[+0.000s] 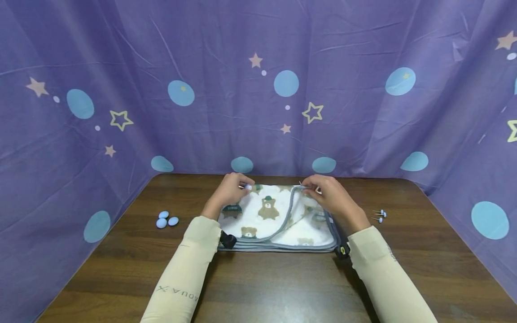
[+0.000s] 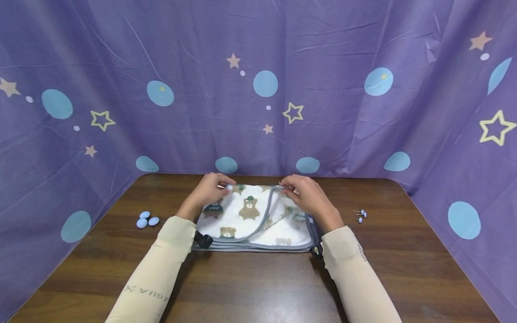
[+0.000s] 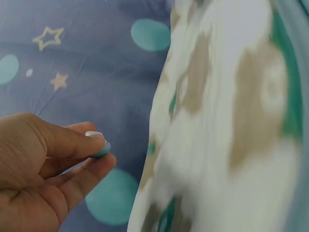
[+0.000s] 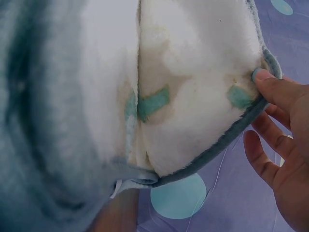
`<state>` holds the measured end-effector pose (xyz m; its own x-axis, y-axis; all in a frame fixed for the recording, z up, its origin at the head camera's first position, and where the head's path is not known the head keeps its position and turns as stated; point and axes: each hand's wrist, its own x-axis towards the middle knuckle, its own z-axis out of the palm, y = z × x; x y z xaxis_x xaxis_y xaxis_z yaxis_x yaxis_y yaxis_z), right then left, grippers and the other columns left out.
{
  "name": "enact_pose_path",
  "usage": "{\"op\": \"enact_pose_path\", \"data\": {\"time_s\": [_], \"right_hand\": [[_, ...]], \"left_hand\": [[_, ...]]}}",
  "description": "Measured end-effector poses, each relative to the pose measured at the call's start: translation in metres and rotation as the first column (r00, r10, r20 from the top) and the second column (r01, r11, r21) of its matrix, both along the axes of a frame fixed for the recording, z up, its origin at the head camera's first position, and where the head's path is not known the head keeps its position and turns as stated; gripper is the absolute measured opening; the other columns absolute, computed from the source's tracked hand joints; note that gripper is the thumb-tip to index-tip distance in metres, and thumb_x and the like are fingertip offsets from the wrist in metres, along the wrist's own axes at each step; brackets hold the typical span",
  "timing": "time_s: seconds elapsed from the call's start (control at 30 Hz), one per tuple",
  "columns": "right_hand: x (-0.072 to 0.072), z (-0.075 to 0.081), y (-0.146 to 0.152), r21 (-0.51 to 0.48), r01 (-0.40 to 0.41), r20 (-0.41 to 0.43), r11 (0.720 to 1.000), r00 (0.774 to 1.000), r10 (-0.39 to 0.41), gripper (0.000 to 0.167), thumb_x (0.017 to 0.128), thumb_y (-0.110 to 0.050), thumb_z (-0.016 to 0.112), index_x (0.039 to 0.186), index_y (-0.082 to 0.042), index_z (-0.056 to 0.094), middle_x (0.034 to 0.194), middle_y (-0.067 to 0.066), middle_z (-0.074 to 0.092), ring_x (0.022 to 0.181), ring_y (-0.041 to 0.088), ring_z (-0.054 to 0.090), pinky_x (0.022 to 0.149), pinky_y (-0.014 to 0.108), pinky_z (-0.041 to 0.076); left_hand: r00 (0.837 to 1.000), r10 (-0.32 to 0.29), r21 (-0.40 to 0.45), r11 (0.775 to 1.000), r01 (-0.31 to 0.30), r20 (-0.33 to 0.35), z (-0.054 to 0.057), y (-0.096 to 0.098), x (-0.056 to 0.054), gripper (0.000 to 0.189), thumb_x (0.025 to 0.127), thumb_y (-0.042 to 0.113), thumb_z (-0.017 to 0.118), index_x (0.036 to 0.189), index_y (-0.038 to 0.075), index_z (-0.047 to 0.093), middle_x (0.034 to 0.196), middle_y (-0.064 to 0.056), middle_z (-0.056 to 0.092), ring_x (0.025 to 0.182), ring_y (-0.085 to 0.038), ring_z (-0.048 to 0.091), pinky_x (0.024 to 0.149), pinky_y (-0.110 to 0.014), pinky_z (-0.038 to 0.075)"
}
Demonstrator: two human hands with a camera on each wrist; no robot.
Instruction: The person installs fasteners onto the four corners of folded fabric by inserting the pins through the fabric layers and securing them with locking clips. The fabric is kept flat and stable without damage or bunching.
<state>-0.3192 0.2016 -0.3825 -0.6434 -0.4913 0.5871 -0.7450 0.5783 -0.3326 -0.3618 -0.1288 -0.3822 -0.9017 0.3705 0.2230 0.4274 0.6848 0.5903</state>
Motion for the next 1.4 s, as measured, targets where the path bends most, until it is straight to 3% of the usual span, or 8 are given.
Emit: {"op": "enact_pose_path", "data": {"time_s": [0.27, 0.47, 0.73, 0.9, 1.4], "right_hand": [[0.000, 0.001, 0.000, 0.001, 0.001, -0.027, 1.000, 1.000, -0.001, 0.014, 0.088, -0.001, 0.078, 0.101, -0.006, 0.075, 0.095, 0.003, 0.075, 0.081, 0.016, 0.068, 0.074, 0.038, 0.058], [-0.002, -0.001, 0.000, -0.008, -0.024, -0.028, 1.000, 0.999, 0.024, 0.016, 0.088, 0.001, 0.078, 0.102, -0.005, 0.074, 0.096, 0.004, 0.075, 0.080, 0.016, 0.068, 0.073, 0.038, 0.058], [-0.004, -0.001, 0.002, -0.004, -0.031, 0.002, 1.000, 1.000, 0.031, 0.015, 0.089, 0.000, 0.077, 0.102, -0.008, 0.074, 0.098, 0.003, 0.075, 0.082, 0.018, 0.068, 0.073, 0.042, 0.059], [-0.004, -0.002, 0.002, 0.000, -0.028, 0.025, 1.000, 0.999, 0.028, 0.014, 0.090, -0.002, 0.077, 0.101, -0.009, 0.074, 0.096, 0.003, 0.075, 0.082, 0.018, 0.069, 0.075, 0.046, 0.059], [-0.002, 0.000, 0.001, -0.028, -0.036, 0.006, 0.999, 0.999, 0.036, 0.014, 0.088, -0.001, 0.078, 0.100, -0.009, 0.075, 0.096, 0.001, 0.075, 0.081, 0.015, 0.068, 0.074, 0.036, 0.057]], "left_hand": [[0.998, -0.048, 0.143, 0.988, 0.055, -0.047, 0.001, 0.045, 0.002, 0.024, 0.095, 0.002, 0.071, 0.119, 0.002, 0.075, 0.121, -0.015, 0.070, 0.107, -0.029, 0.070, 0.092, -0.036, 0.057], [0.999, -0.041, 0.246, 0.968, 0.044, -0.017, 0.002, 0.073, 0.004, 0.029, 0.095, 0.007, 0.073, 0.124, 0.009, 0.074, 0.119, -0.009, 0.071, 0.106, -0.024, 0.070, 0.090, -0.033, 0.057], [0.995, -0.073, 0.314, 0.945, 0.091, -0.071, 0.000, 0.101, 0.006, 0.029, 0.092, 0.007, 0.076, 0.121, 0.012, 0.076, 0.117, -0.007, 0.071, 0.104, -0.021, 0.072, 0.086, -0.026, 0.058], [0.992, -0.095, 0.361, 0.925, 0.118, -0.081, -0.004, 0.113, 0.007, 0.030, 0.091, 0.005, 0.077, 0.120, 0.010, 0.076, 0.121, -0.008, 0.070, 0.104, -0.021, 0.072, 0.084, -0.022, 0.057], [0.988, -0.138, 0.472, 0.869, 0.152, -0.063, -0.007, 0.121, 0.009, 0.028, 0.090, -0.004, 0.075, 0.117, 0.002, 0.075, 0.121, -0.009, 0.070, 0.105, -0.023, 0.072, 0.084, -0.021, 0.057]]}}
